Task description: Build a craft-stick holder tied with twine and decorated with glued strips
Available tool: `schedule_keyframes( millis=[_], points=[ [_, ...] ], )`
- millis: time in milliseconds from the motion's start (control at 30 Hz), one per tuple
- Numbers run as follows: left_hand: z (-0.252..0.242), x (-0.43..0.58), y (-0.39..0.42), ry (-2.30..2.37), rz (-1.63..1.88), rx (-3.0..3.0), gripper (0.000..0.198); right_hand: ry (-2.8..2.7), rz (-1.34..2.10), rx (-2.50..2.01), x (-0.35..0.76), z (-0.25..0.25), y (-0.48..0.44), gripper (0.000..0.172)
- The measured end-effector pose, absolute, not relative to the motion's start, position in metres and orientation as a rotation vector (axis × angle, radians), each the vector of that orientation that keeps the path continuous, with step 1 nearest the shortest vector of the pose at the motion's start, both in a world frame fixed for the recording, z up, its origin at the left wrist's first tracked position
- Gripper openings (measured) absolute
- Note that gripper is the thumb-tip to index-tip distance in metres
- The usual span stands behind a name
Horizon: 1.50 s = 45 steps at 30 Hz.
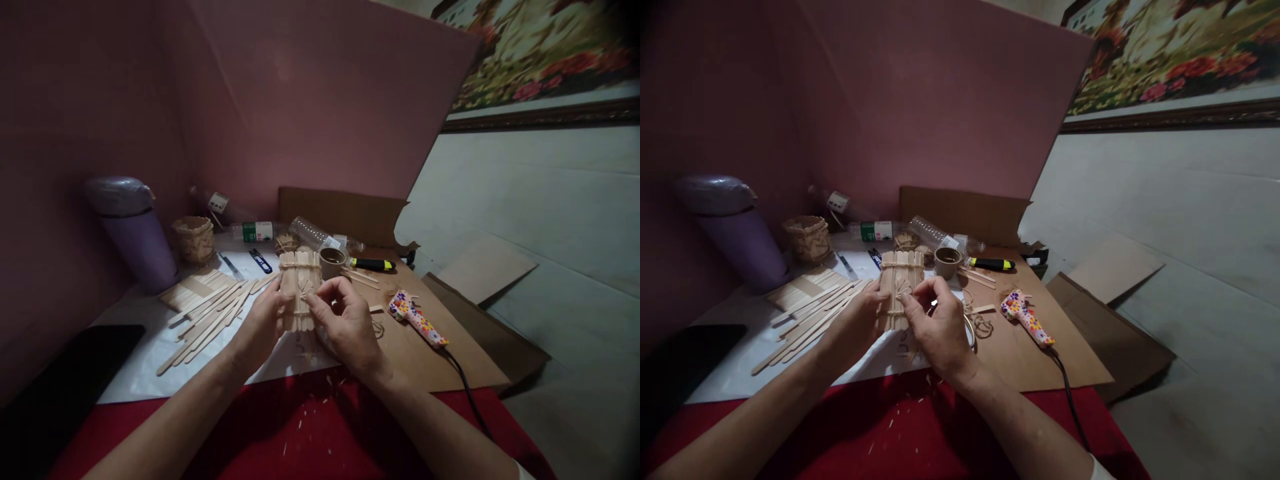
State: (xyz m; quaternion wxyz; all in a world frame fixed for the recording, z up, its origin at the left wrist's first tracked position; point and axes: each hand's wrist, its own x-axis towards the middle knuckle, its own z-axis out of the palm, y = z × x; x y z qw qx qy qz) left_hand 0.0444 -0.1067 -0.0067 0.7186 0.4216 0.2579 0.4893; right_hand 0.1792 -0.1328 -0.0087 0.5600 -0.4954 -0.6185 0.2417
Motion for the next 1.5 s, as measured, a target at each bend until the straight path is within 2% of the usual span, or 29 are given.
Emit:
schedule_keyframes(
  millis=[367, 667, 900, 1300, 1500],
  points=[
    [-0.009, 0.047, -0.107, 0.544, 1.11, 0.93, 0.037, -1.343, 0.848, -1.151, 0.182, -0.001, -0.128, 0.024],
    [-0.012, 0.047, -0.106, 0.535, 1.104, 0.954, 0.039, -1.341, 0.842, -1.142, 0.18, 0.002, -0.126, 0.024],
    [-0.006, 0.047, -0.109, 0.485, 1.073, 0.865, 0.036, -1.195, 0.922, -0.95, 0.183, -0.006, -0.125, 0.027],
    [-0.006, 0.046, -0.11, 0.594, 1.04, 0.818, 0.03, -1.276, 0.867, -0.983, 0.182, -0.013, -0.135, 0.027],
    [-0.007, 0.042, -0.11, 0.598, 1.025, 0.814, 0.028, -1.222, 0.699, -0.983, 0.189, -0.013, -0.135, 0.03]
  ],
)
